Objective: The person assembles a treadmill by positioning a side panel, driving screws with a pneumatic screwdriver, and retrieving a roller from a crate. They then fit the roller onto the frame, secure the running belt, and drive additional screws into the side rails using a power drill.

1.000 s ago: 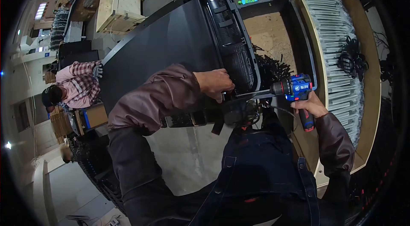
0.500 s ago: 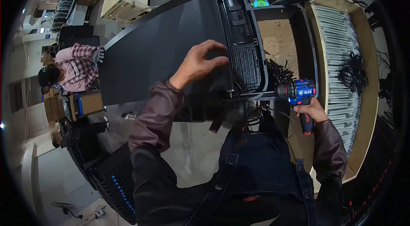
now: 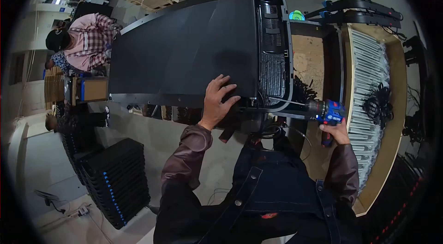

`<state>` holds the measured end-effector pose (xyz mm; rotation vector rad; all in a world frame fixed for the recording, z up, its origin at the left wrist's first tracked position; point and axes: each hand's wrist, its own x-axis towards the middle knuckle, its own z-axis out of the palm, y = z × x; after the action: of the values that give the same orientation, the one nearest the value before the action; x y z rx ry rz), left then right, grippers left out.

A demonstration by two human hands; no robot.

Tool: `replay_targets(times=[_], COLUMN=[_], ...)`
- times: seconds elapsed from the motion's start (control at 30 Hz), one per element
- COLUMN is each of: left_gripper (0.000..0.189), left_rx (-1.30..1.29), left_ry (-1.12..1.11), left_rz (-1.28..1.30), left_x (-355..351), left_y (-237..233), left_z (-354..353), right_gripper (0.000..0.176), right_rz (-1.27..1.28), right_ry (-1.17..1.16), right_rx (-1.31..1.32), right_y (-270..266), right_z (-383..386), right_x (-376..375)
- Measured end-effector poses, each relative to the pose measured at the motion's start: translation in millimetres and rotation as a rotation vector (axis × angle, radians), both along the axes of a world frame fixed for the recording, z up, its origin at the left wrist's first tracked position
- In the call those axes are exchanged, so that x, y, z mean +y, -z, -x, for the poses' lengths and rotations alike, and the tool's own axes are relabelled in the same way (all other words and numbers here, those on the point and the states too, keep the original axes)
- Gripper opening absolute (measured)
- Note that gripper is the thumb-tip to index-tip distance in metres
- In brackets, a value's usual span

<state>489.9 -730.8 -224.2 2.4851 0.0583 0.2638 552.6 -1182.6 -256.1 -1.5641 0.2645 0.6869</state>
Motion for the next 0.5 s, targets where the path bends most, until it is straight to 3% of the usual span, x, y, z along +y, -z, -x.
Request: replay_targets(times=[0.03, 0.1, 0.2, 0.3, 0.37, 0.5], left_gripper=[0.04, 0.039, 0.039, 0.04, 0.044, 0.044], left_rx=[-0.035, -0.082, -0.1, -0.092, -0.118, -0.156], left_ry=[0.005, -0.018, -0.034, -0.033, -0.076, -0.072], left_rz=[-0.02, -0.037, -0.039, -0.064, -0.064, -0.034], left_x=[-1, -1, 0, -3, -5, -7], left_y=[3, 8, 12, 13, 14, 10], left_z=[1, 2, -2, -3, -11, -5], right_gripper=[0.053, 0.05, 0.044, 0.027, 0.029, 0.045], right_rz=[0.049, -0.005, 0.132, 0.574, 0.52, 0.652], right_ry=[-0.019, 0.137, 0.318, 0.18, 0.163, 0.153], right_rx=[-0.038, -0.148, -0.157, -0.224, -0.23, -0.294], right_y=[3, 13, 35, 51, 113, 156], right_z=[0, 3, -8, -37, -49, -54], right_x=[-20, -48, -58, -41, -66, -77])
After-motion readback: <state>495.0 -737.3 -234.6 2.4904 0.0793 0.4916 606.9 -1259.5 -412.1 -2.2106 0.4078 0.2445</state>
